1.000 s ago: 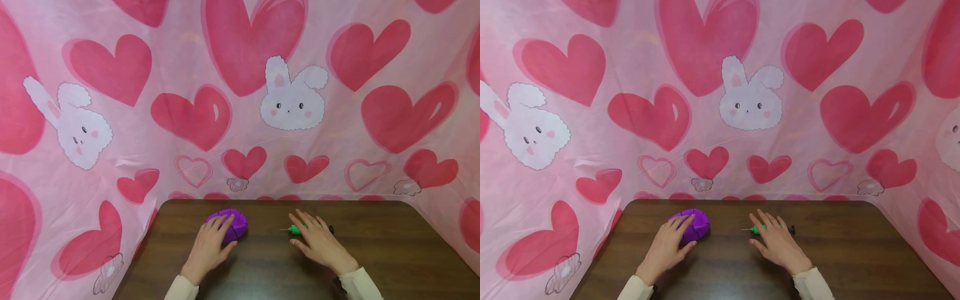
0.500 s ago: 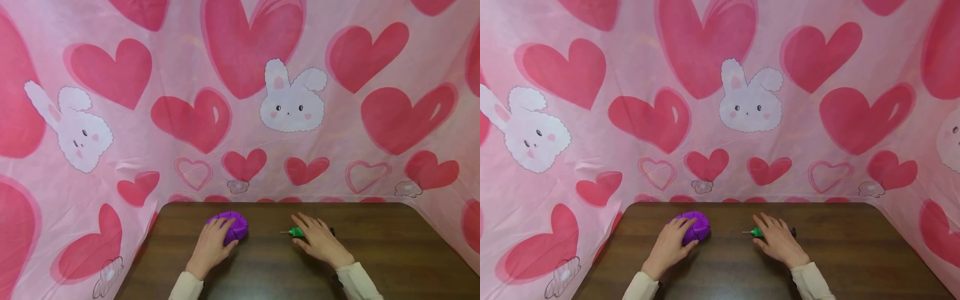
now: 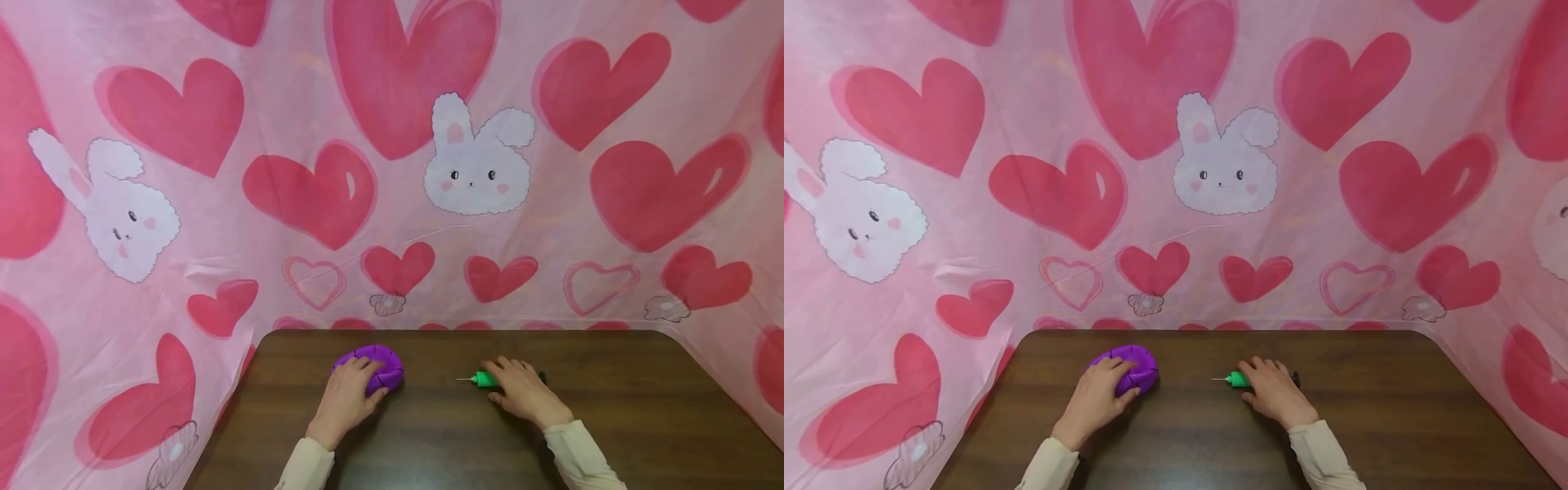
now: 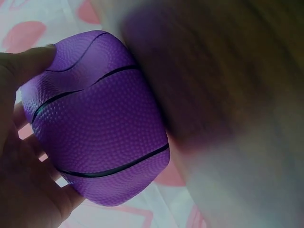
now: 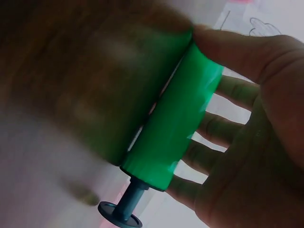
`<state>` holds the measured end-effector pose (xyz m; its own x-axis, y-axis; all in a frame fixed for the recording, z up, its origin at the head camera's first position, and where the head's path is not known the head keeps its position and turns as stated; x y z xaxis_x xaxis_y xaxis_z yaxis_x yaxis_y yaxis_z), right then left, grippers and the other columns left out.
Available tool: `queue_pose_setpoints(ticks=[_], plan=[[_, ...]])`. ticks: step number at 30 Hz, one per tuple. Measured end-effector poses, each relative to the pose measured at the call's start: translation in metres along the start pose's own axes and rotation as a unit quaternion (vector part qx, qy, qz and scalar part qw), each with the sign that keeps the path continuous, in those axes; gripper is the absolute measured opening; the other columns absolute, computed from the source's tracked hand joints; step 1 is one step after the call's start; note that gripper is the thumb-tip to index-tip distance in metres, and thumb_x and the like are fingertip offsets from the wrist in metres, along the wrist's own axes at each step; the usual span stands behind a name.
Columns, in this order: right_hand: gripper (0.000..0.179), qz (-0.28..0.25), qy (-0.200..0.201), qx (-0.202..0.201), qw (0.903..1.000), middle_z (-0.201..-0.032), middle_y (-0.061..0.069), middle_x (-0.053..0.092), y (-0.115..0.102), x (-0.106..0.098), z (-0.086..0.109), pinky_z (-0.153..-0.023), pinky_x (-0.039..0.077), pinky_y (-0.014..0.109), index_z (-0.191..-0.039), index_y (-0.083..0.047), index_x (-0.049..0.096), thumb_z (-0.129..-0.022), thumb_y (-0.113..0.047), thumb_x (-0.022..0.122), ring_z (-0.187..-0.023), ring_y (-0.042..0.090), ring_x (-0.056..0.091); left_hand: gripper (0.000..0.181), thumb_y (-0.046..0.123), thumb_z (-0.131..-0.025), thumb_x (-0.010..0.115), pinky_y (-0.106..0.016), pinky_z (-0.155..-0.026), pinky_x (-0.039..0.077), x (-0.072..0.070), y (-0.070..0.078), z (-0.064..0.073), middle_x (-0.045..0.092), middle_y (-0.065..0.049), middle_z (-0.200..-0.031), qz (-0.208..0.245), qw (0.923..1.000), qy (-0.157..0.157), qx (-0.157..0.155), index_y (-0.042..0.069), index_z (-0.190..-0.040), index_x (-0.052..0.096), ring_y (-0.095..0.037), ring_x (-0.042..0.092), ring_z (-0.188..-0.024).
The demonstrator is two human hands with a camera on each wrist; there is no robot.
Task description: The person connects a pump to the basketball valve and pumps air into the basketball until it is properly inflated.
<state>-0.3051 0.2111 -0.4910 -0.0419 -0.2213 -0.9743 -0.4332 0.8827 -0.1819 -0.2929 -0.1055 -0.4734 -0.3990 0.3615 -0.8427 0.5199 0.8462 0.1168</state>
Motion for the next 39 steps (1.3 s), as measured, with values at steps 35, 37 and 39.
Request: queue_pose_setpoints(ticks=[35,37,39], plan=[[0.037,0.021,0.005,-0.043,0.9989,-0.111,0.006,0.065,-0.009,-0.001,0.0,-0.082,0.059,0.049,-0.117,-0.011,0.068,-0.085,-0.016,0.085,-0.101,0.028,0.065,0.01,0.023,-0.086,0.082,-0.033,-0.07,0.051,-0.017,0.01,-0.004,0.072,0.011,-0.085,0.07,0.9944,-0.076,-0.022,0.021,-0.093,0.074,-0.008,0.064,-0.076],[0.037,0.021,0.012,-0.052,0.9984,-0.109,0.003,0.064,-0.011,-0.003,0.0,-0.082,0.059,0.047,-0.117,-0.012,0.067,-0.085,-0.018,0.085,-0.098,0.026,0.065,0.009,0.024,-0.087,0.081,-0.03,-0.067,0.048,-0.017,0.011,-0.005,0.067,0.013,-0.08,0.082,0.9919,-0.093,-0.027,0.022,-0.091,0.073,-0.005,0.058,-0.072],[0.036,0.02,0.016,-0.061,0.9978,-0.107,0.001,0.063,-0.013,-0.004,0.0,-0.082,0.06,0.045,-0.117,-0.013,0.067,-0.085,-0.019,0.085,-0.095,0.022,0.064,0.01,0.024,-0.088,0.081,-0.028,-0.064,0.043,-0.017,0.012,-0.005,0.06,0.015,-0.074,0.091,0.99,-0.105,-0.028,0.024,-0.088,0.07,-0.004,0.05,-0.068]])
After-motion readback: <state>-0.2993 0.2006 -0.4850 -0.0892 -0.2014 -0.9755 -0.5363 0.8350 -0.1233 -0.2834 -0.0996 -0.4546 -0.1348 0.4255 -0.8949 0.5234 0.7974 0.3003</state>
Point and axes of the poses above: each hand's wrist, its own z-axis away from the middle knuckle, its own x-axis out of the palm, y = z × x, the point moved 6 cm from there along -z, towards the middle knuckle
